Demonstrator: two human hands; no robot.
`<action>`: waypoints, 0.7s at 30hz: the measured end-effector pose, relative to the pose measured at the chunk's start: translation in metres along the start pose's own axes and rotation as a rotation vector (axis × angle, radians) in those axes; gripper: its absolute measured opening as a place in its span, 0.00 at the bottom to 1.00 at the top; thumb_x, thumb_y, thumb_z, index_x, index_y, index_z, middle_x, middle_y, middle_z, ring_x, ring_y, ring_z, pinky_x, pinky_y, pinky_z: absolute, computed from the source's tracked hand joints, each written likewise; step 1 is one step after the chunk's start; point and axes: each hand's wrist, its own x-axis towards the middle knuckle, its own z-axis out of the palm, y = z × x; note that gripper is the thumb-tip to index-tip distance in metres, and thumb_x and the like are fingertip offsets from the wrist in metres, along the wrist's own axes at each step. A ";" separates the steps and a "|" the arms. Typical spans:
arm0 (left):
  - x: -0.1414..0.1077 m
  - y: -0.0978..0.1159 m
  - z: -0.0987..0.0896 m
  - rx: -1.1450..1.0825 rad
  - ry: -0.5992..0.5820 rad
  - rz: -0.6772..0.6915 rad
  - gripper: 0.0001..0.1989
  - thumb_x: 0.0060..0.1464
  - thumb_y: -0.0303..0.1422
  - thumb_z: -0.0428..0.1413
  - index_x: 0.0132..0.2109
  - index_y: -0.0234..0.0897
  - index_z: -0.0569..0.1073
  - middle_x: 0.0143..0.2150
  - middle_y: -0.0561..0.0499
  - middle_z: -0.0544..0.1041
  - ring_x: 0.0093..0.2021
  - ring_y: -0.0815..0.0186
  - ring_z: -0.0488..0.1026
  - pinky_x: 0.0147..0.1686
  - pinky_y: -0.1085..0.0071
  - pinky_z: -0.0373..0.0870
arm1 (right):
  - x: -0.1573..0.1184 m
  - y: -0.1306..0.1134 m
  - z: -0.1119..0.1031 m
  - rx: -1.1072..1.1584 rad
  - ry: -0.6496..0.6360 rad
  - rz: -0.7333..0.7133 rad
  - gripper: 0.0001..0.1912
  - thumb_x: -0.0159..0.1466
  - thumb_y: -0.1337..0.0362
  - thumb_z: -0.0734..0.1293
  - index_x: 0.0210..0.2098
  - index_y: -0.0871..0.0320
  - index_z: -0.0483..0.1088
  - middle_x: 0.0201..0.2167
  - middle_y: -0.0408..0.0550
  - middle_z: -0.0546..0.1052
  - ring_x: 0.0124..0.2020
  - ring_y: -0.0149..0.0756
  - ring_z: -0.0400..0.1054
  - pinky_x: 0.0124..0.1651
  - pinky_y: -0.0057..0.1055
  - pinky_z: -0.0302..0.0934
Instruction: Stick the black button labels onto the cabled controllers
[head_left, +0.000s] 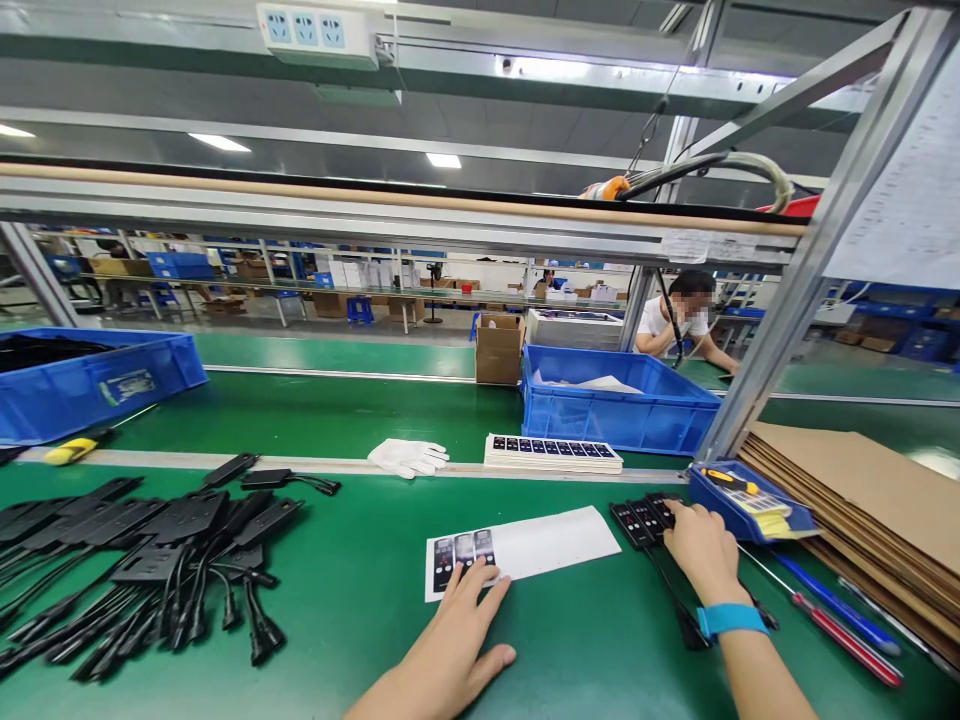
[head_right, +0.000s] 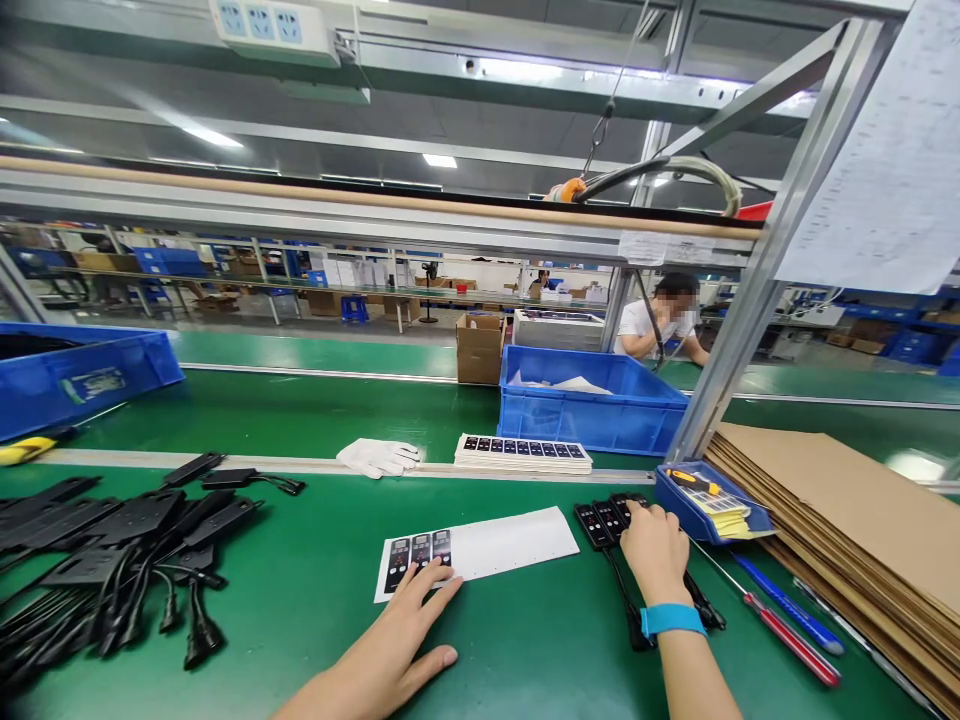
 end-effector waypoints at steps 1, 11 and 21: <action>0.000 0.002 -0.002 0.001 -0.013 -0.004 0.29 0.54 0.33 0.54 0.62 0.41 0.57 0.63 0.43 0.55 0.65 0.49 0.45 0.62 0.46 0.42 | 0.000 -0.001 0.000 0.000 0.005 0.008 0.20 0.57 0.73 0.60 0.47 0.62 0.73 0.37 0.63 0.73 0.39 0.55 0.65 0.33 0.41 0.60; -0.002 0.007 -0.007 0.020 0.165 0.031 0.20 0.53 0.25 0.49 0.53 0.40 0.64 0.56 0.44 0.60 0.57 0.56 0.58 0.60 0.54 0.54 | -0.035 -0.099 0.006 0.609 -0.097 -0.550 0.19 0.66 0.63 0.52 0.50 0.59 0.68 0.46 0.53 0.71 0.49 0.42 0.64 0.51 0.37 0.61; 0.006 -0.003 0.000 0.066 0.168 0.130 0.22 0.45 0.17 0.43 0.48 0.35 0.65 0.47 0.43 0.70 0.49 0.57 0.65 0.55 0.59 0.60 | -0.074 -0.147 0.009 0.720 -0.204 -0.689 0.19 0.64 0.63 0.59 0.54 0.58 0.65 0.48 0.54 0.71 0.50 0.45 0.63 0.53 0.44 0.58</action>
